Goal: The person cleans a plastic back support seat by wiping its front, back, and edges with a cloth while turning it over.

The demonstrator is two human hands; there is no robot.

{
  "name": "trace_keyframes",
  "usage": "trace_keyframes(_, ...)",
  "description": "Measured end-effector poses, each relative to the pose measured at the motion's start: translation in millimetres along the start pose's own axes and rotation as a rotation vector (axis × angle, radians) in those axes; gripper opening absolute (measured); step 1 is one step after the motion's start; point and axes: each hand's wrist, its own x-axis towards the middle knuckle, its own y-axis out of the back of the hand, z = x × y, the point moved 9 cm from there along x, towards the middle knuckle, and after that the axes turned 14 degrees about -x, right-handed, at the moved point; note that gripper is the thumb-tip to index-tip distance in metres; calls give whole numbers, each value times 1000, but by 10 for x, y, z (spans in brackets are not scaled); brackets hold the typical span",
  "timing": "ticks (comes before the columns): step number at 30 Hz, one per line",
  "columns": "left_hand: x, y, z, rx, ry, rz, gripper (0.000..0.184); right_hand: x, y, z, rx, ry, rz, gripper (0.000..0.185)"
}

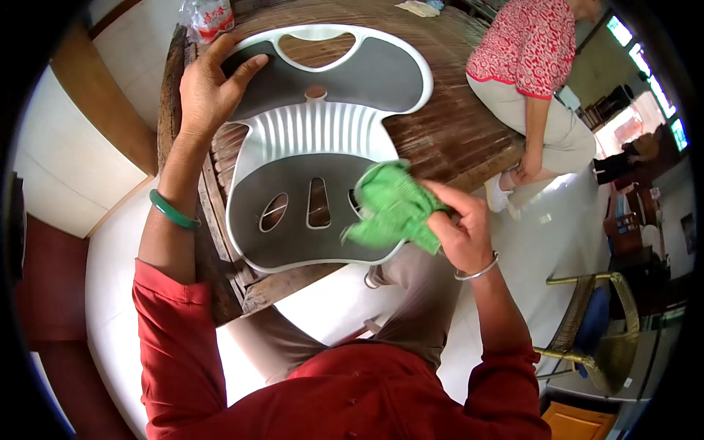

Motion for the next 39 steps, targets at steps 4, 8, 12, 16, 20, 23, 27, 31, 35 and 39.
trace_keyframes(4,12,15,34,34,46,-18,38,-45,-186,306,-341,26,38,38)
trace_keyframes(8,-7,-43,162,-86,-25,-34,38,-394,-736,177,-387,121,-131,36)
trace_keyframes(12,-13,-226,115,-506,59,-205,34,-482,-964,110,-127,71,-415,35)
trace_keyframes(16,-57,-242,45,-807,280,-366,35,-397,-832,64,202,-170,-482,35)
trace_keyframes(20,-192,-489,-118,-1036,345,-447,45,-224,-467,-120,297,-141,-356,39)
trace_keyframes(23,-269,-629,-296,-917,428,-430,34,-125,-59,-567,365,-60,-160,42)
trace_keyframes(27,-308,-635,-382,-1054,478,-460,30,16,530,-811,407,-9,271,43)
trace_keyframes(31,-350,-677,-359,-1127,529,-433,30,413,954,-1174,125,299,551,40)
trace_keyframes(35,-421,-793,-213,-1244,564,-464,39,840,563,-1921,-799,783,592,40)
trace_keyframes(39,-432,-814,-313,-1210,640,-418,37,1504,-208,-1403,-718,666,80,42)
